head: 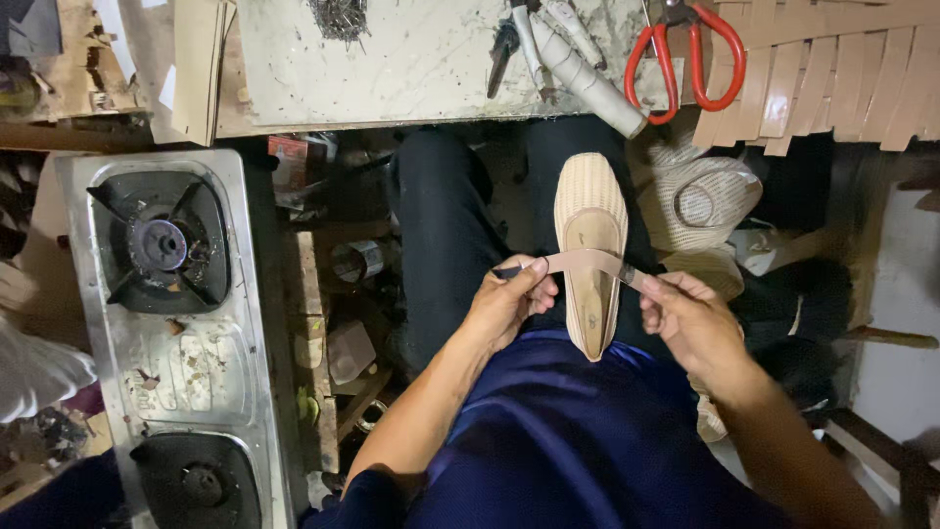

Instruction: The person sits with a woven shoe upper on their lap, trims excess material from its edge with a knife, presses and shapes the upper by hand, hammers the sole area, and fits a strap piece onto the shoe before setting it on the workbench.

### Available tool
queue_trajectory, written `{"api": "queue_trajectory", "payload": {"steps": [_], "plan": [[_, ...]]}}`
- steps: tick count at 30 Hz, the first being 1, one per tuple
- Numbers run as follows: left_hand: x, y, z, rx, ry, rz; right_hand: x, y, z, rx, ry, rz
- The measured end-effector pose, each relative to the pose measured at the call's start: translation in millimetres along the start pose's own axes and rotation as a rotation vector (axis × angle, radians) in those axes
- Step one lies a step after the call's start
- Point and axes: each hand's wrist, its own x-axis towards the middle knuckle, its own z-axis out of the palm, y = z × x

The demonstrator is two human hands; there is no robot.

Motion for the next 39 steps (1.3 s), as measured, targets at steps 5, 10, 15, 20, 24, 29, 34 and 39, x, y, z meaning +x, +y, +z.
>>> {"api": "queue_trajectory", "payload": {"steps": [5,10,15,20,24,29,34,39], "plan": [[1.0,-12.0,1.5,0.092,-0.001,0.004,-4.5,15.2,10.5,0.013,0.050,-0.006],[-1.4,-19.9,6.7,0.112,0.008,0.053,-8.4,14.3,19.3,-0.135,0.094,-0.102],[1.3,-29.2,4.9,0.110,0.002,0.095,-8.9,17.2,26.3,-0.222,0.090,-0.207],[5.4,-34.9,-0.3,-0.006,-0.066,0.073,-6.0,14.8,34.4,-0.371,0.152,-0.222],[3.5,-33.5,-4.4,-0.096,-0.150,0.051,-8.3,10.9,43.6,-0.425,0.141,-0.270],[-7.7,-29.4,-11.4,-0.201,-0.192,0.055,-20.0,5.8,62.1,-0.379,0.076,-0.357],[-30.0,-27.0,-21.9,-0.217,-0.131,0.054,-37.9,-4.7,86.1,-0.484,0.032,-0.370],[-47.9,-25.1,-29.4,-0.239,-0.121,0.084,-48.1,-16.2,105.5,-0.494,-0.049,-0.302]]}}
